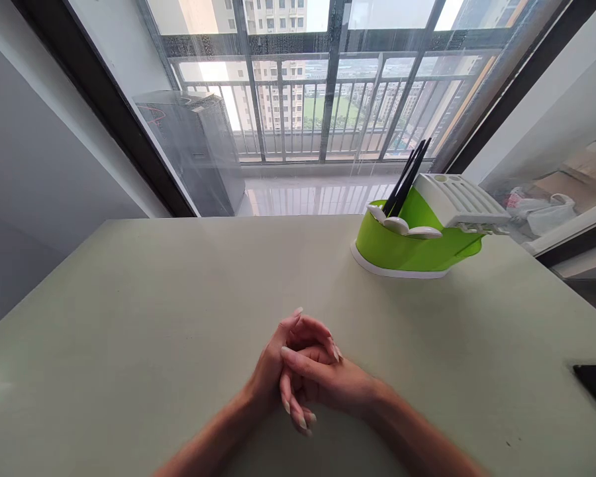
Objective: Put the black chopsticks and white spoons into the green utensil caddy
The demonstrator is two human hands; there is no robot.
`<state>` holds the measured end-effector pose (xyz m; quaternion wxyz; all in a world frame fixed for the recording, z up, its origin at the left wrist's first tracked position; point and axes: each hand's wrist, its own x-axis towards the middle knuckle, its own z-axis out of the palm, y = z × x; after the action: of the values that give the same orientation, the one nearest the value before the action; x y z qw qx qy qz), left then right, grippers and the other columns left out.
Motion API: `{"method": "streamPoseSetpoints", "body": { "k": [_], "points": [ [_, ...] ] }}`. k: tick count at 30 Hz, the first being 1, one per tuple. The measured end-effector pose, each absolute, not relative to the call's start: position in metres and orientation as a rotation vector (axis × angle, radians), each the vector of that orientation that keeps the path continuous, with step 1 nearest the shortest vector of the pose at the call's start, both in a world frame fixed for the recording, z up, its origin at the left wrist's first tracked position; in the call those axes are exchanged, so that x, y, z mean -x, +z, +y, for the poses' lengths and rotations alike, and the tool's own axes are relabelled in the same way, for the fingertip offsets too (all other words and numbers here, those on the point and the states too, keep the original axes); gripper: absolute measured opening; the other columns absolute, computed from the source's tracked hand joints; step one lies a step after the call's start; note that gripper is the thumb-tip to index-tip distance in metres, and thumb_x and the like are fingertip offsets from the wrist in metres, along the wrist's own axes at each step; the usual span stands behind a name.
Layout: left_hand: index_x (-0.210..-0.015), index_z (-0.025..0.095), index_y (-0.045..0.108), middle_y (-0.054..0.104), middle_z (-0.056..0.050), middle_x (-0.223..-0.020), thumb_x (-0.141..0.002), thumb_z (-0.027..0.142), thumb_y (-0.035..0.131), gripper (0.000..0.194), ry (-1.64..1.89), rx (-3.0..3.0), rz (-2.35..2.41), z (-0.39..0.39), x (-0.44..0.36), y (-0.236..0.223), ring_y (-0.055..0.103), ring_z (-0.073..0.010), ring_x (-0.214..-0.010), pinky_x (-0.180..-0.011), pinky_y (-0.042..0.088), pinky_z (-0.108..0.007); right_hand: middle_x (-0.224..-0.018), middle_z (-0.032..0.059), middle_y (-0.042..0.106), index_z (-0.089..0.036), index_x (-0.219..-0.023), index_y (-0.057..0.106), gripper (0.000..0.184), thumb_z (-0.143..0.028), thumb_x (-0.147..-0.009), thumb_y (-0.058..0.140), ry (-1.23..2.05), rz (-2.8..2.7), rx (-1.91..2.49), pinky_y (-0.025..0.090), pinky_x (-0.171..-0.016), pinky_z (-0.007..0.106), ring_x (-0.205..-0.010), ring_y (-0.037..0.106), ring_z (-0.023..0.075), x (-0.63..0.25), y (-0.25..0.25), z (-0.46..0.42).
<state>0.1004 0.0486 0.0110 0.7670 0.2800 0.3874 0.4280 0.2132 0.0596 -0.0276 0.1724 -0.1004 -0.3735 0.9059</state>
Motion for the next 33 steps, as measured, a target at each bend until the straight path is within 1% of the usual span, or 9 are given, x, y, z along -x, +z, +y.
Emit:
{"method": "streamPoseSetpoints", "body": {
  "k": [8, 14, 26, 33],
  "points": [
    [-0.075, 0.016, 0.069, 0.067, -0.006, -0.074, -0.098, 0.059, 0.039, 0.057, 0.941, -0.622, 0.843, 0.0482, -0.1012, 0.0115, 0.065, -0.0208, -0.08, -0.084, 0.052, -0.031, -0.058, 0.002, 0.065, -0.01, -0.074, 0.068, 0.062, -0.065, -0.097, 0.051, 2.553, -1.048, 0.235, 0.044, -0.047, 0.02, -0.047, 0.057, 0.0096, -0.2133, -0.0309, 0.0591],
    [-0.074, 0.016, 0.069, 0.068, -0.007, -0.074, -0.098, 0.059, 0.038, 0.058, 0.946, -0.621, 0.83, 0.0481, -0.1014, 0.0103, 0.065, -0.0213, -0.081, -0.085, 0.052, -0.032, -0.059, 0.0013, 0.065, -0.011, -0.074, 0.068, 0.061, -0.065, -0.096, 0.052, 2.556, -1.053, 0.25, 0.045, -0.047, 0.02, -0.047, 0.057, 0.0095, -0.2139, -0.029, 0.0588],
    [-0.074, 0.017, 0.07, 0.067, -0.007, -0.074, -0.096, 0.06, 0.042, 0.057, 0.944, -0.623, 0.835, 0.0481, -0.101, 0.0106, 0.065, -0.0223, -0.081, -0.085, 0.051, -0.033, -0.058, 0.0009, 0.065, -0.012, -0.073, 0.067, 0.063, -0.069, -0.095, 0.052, 2.559, -1.069, 0.273, 0.043, -0.047, 0.022, -0.046, 0.056, 0.0093, -0.2137, -0.0286, 0.0589],
    [-0.076, 0.017, 0.071, 0.068, -0.007, -0.073, -0.096, 0.062, 0.043, 0.056, 0.976, -0.563, 0.82, 0.0487, -0.1015, 0.0107, 0.065, -0.0222, -0.079, -0.083, 0.051, -0.032, -0.058, -0.0002, 0.063, -0.012, -0.078, 0.067, 0.061, -0.07, -0.094, 0.053, 2.548, -1.096, 0.284, 0.044, -0.048, 0.022, -0.048, 0.057, 0.01, -0.2149, -0.0296, 0.0589]
  ]
}}
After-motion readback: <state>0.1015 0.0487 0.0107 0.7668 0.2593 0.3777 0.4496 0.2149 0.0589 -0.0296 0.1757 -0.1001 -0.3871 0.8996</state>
